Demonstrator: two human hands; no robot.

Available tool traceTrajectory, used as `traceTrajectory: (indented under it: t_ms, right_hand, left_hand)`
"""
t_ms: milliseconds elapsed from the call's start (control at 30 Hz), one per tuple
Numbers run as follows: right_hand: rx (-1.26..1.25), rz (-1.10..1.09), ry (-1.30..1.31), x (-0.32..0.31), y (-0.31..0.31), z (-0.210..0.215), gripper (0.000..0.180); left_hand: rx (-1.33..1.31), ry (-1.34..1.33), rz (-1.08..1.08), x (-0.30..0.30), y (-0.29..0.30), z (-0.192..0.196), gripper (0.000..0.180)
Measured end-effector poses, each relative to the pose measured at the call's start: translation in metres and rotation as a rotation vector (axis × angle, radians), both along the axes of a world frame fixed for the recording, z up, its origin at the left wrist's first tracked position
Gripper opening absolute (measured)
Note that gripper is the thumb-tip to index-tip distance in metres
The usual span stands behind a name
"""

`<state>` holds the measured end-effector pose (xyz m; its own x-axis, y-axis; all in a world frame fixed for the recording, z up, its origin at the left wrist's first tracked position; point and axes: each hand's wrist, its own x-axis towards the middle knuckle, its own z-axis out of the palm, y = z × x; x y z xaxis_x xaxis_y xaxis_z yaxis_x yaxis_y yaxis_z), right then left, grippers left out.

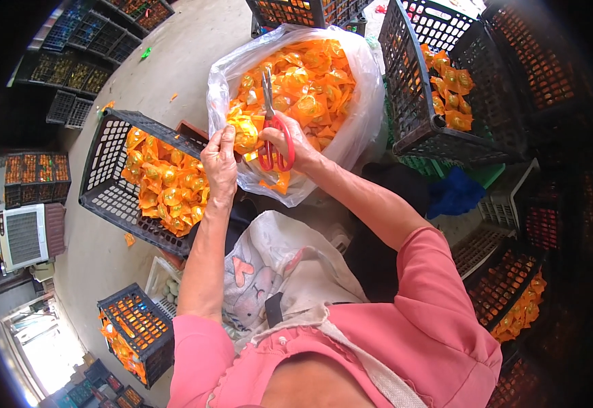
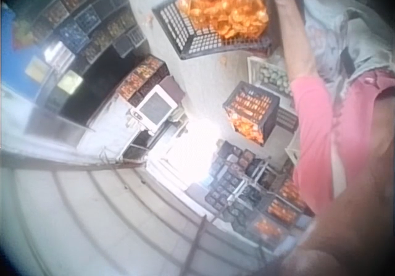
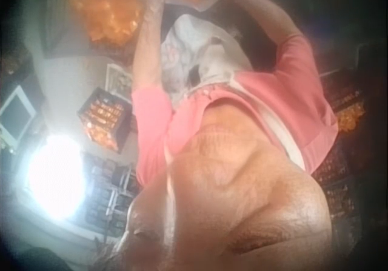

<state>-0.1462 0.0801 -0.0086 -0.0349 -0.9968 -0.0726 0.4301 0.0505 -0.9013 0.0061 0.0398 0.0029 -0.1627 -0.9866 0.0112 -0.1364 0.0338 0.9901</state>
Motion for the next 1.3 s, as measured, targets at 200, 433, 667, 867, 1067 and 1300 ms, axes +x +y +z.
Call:
traceTrajectory:
  t_ms: [200, 433, 667, 867, 1067, 1300]
  right_hand:
    - [0.082, -0.185, -0.078, 0.002, -0.006, -0.005, 0.031]
    - [-0.201, -0.358, 0.298, 0.012, -0.009, -0.012, 0.028]
    - [-0.209, -0.296, 0.309, 0.006, 0.0, 0.02, 0.027]
    - [-0.09, -0.047, 0.114, -0.018, -0.005, 0.022, 0.025]
    - [-0.117, -0.059, 0.174, -0.011, -0.001, 0.017, 0.024]
    - [-0.08, -0.166, 0.247, -0.004, -0.005, 0.015, 0.025]
  left_hand:
    - [-0.124, 0.054, -0.166, -0.004, 0.006, -0.002, 0.039]
    - [0.09, 0.366, -0.102, -0.003, 0.006, 0.013, 0.027]
    - [0.168, 0.508, -0.061, 0.006, 0.0, 0.013, 0.017]
    - [0.092, 0.396, -0.157, 0.008, -0.001, 0.013, 0.014]
    - [0.183, 0.389, -0.136, 0.013, -0.004, 0.012, 0.014]
    - [0.191, 0.425, -0.04, 0.012, -0.004, 0.009, 0.016]
